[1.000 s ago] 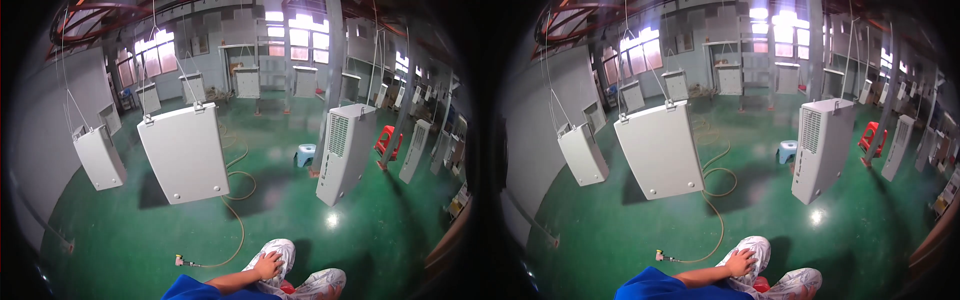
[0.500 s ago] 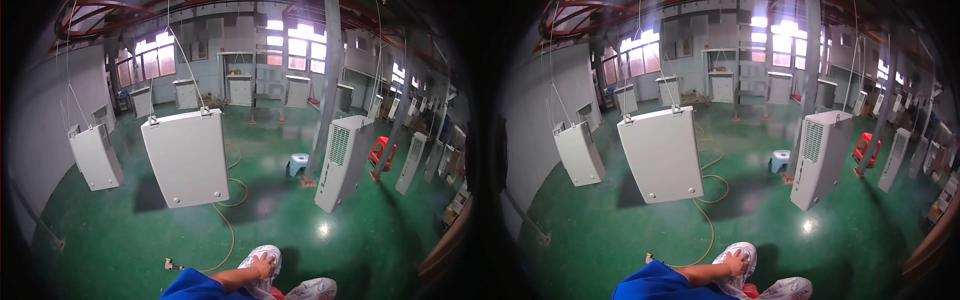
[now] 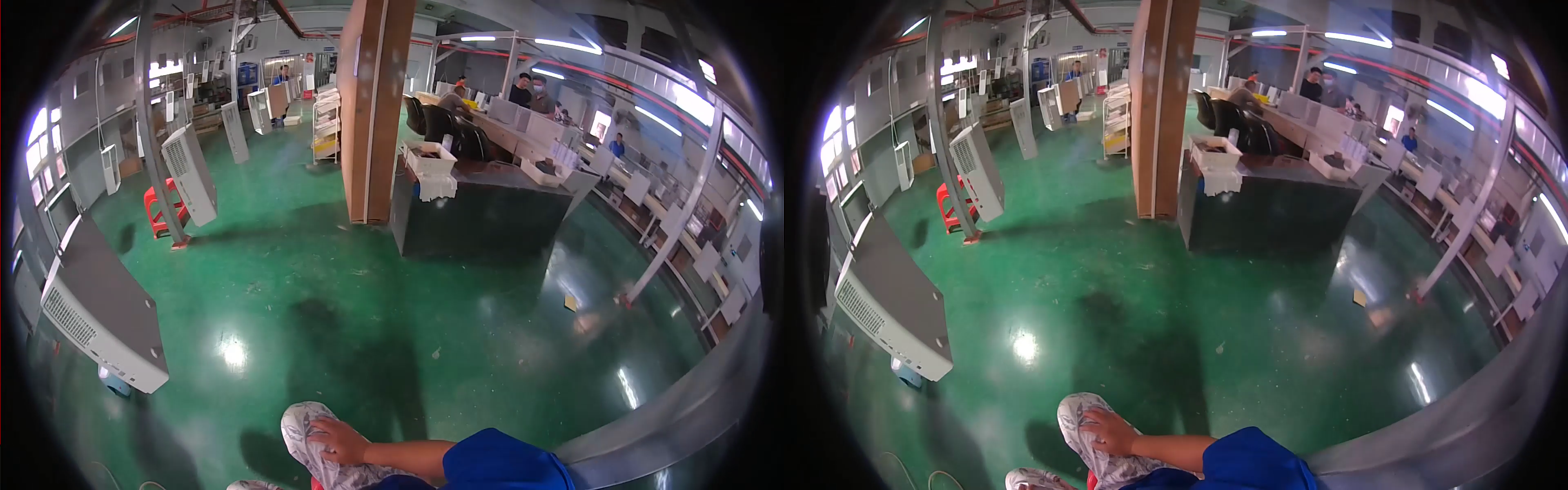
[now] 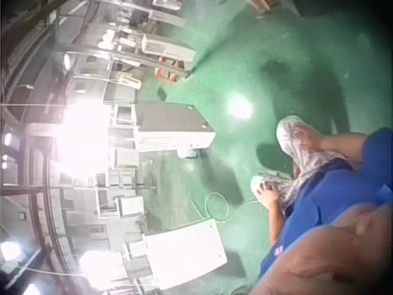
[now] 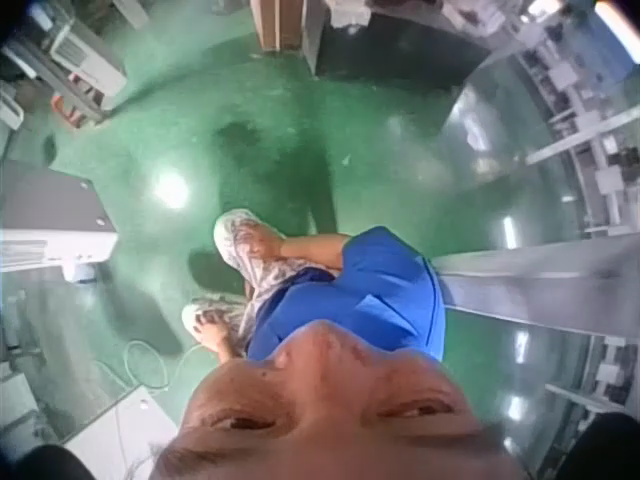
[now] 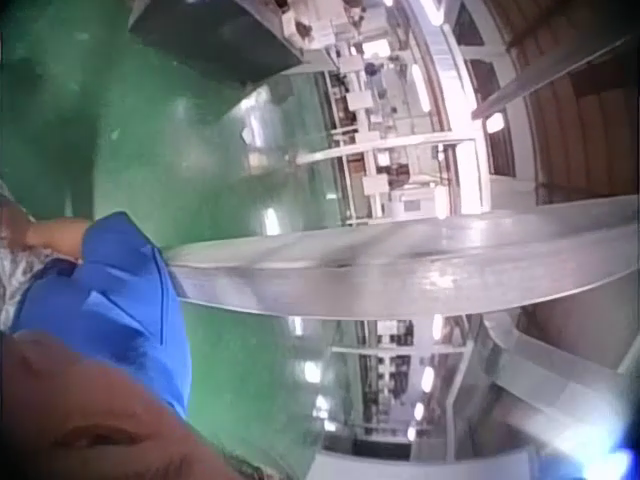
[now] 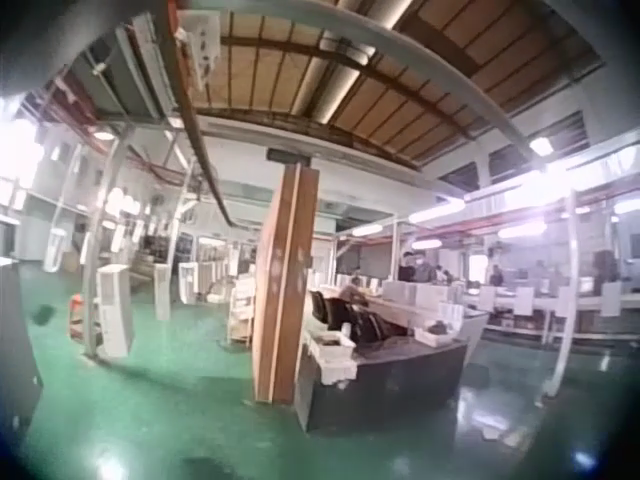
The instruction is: The person smooths the edges of a metal cabinet enclosure using a hand file.
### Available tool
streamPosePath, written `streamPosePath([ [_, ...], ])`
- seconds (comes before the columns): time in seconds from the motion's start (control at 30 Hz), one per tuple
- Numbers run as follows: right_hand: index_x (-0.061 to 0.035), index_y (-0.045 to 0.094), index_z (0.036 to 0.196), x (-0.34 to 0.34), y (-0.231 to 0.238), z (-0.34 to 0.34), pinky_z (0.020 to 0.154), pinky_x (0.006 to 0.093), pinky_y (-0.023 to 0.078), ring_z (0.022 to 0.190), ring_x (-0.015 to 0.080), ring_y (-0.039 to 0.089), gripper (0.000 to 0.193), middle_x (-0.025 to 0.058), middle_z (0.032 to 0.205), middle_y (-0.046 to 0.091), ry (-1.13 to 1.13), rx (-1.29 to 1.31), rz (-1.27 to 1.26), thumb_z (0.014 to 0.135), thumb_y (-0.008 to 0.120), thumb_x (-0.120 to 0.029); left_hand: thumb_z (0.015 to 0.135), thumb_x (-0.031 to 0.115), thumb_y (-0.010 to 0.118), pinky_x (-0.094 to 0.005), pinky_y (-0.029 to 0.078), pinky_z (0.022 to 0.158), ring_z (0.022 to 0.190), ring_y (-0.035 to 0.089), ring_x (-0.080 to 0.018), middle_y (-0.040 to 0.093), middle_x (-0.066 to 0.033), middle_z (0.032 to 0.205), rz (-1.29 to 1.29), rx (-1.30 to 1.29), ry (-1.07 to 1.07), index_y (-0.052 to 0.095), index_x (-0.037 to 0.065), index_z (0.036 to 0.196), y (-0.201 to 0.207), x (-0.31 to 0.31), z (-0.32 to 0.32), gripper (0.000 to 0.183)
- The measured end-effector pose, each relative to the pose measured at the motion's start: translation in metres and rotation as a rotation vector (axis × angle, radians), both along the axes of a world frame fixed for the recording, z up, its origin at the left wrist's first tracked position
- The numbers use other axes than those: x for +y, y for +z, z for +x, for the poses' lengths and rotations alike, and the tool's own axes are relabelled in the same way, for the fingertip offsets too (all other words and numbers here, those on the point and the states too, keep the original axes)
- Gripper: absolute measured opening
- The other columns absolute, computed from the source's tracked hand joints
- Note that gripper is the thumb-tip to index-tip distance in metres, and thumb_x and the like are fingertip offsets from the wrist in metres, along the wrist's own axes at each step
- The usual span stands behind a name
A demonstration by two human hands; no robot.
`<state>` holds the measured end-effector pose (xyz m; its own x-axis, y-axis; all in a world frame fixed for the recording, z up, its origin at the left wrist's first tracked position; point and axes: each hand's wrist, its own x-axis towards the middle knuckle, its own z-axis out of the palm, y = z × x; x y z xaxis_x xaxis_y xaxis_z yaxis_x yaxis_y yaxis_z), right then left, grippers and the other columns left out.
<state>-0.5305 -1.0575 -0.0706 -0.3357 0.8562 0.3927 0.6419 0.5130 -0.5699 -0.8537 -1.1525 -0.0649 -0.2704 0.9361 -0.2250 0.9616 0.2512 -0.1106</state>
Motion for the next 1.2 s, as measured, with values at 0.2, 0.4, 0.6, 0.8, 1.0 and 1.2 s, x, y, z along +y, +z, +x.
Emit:
streamPosePath([
  [0.2,-0.0164,0.058,0.121,-0.007,-0.008,-0.002,0.105,0.0479,0.033,0.129,0.0359,0.038,0.045,0.0131,0.140,0.042,-0.026,-0.020,-0.048,0.078,0.062,-0.029,0.090,0.047,0.044,-0.0442,0.027,0.109,0.130,0.039,-0.0281,0.045,-0.0034,0.141,-0.002,0.021,-0.103,0.060,0.019,0.123,-0.030,0.006,-0.016,0.046],
  [0.4,-0.0178,0.057,0.123,-0.006,-0.012,-0.005,0.106,0.0478,0.031,0.131,0.0344,0.035,0.045,0.0114,0.141,0.041,-0.019,-0.022,-0.042,0.080,0.061,-0.030,0.087,0.044,0.050,-0.0486,0.027,0.106,0.127,0.042,-0.0286,0.053,-0.0056,0.133,0.143,0.027,-0.232,0.066,0.016,0.113,-0.069,0.002,-0.040,0.041],
  [0.6,-0.0185,0.057,0.123,-0.007,-0.010,-0.003,0.106,0.0482,0.031,0.133,0.0332,0.033,0.045,0.0106,0.142,0.040,-0.026,-0.035,-0.069,0.080,0.061,-0.031,0.086,0.044,0.051,-0.0487,0.028,0.105,0.124,0.044,-0.0300,0.055,-0.0051,0.131,0.154,0.026,-0.234,0.067,0.015,0.109,-0.059,0.002,-0.035,0.040],
  [0.8,-0.0186,0.058,0.123,-0.009,-0.019,-0.006,0.106,0.0481,0.031,0.132,0.0333,0.034,0.045,0.0105,0.141,0.041,-0.024,-0.030,-0.040,0.079,0.062,-0.030,0.087,0.044,0.049,-0.0460,0.028,0.106,0.124,0.045,-0.0290,0.054,-0.0031,0.132,0.140,0.027,-0.209,0.068,0.014,0.108,-0.051,-0.002,-0.031,0.042],
  [1.0,-0.0191,0.057,0.123,-0.013,-0.017,-0.010,0.106,0.0478,0.031,0.132,0.0336,0.035,0.045,0.0109,0.140,0.042,-0.016,-0.018,-0.052,0.079,0.062,-0.030,0.089,0.046,0.047,-0.0441,0.027,0.107,0.125,0.043,-0.0272,0.052,-0.0021,0.135,0.115,0.017,-0.162,0.068,0.015,0.111,-0.057,-0.008,-0.035,0.044],
  [1.2,-0.0189,0.058,0.122,-0.015,-0.024,-0.012,0.106,0.0476,0.031,0.131,0.0340,0.036,0.045,0.0116,0.140,0.042,-0.012,-0.009,-0.028,0.079,0.062,-0.031,0.090,0.047,0.046,-0.0438,0.027,0.108,0.125,0.042,-0.0280,0.051,-0.0019,0.136,0.082,0.010,-0.079,0.064,0.016,0.117,-0.039,-0.011,-0.024,0.045],
])
